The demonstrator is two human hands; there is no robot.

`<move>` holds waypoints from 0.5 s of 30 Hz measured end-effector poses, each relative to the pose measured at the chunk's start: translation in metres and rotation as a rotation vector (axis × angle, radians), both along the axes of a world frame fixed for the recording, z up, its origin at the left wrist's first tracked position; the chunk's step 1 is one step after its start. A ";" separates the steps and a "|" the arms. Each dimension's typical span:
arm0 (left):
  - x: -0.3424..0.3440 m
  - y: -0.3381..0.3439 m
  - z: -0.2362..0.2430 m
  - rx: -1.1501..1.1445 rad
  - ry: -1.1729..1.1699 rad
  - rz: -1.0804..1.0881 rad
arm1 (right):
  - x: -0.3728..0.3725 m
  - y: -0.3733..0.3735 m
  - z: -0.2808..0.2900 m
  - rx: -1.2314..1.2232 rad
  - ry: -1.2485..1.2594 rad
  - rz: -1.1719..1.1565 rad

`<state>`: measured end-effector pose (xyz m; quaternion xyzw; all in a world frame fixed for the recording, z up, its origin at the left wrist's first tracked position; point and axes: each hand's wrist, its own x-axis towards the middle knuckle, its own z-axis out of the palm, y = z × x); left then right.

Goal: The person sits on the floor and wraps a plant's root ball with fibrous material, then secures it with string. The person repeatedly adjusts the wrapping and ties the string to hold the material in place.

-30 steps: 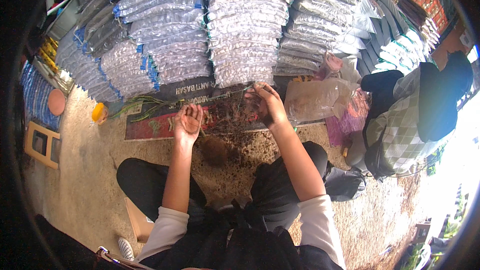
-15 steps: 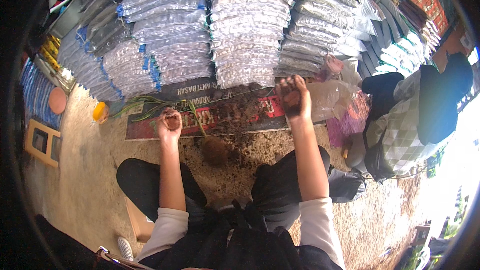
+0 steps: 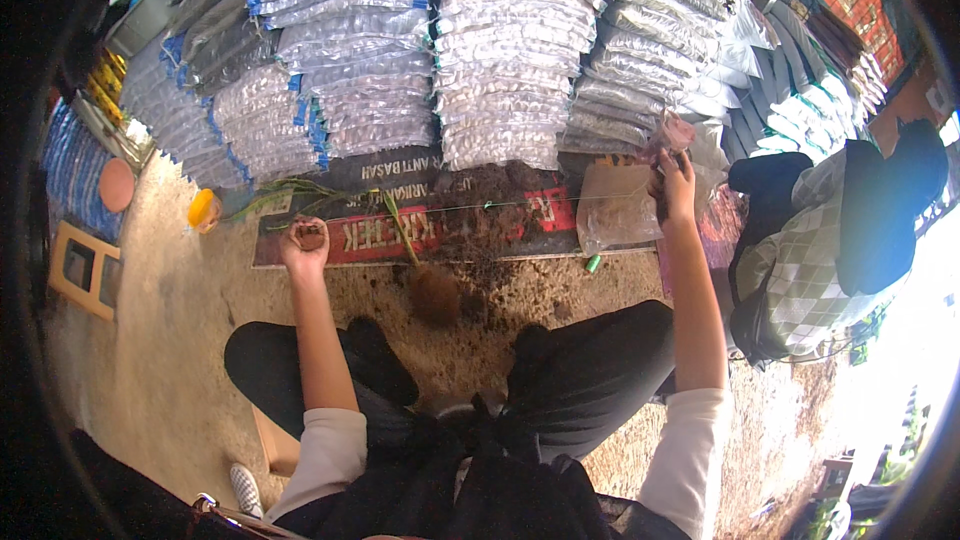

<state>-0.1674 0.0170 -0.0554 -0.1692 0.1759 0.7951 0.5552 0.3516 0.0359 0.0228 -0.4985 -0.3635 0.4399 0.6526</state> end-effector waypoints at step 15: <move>-0.057 0.034 -0.025 -0.418 0.447 0.079 | 0.095 -0.021 -0.027 -0.242 -2.040 -0.228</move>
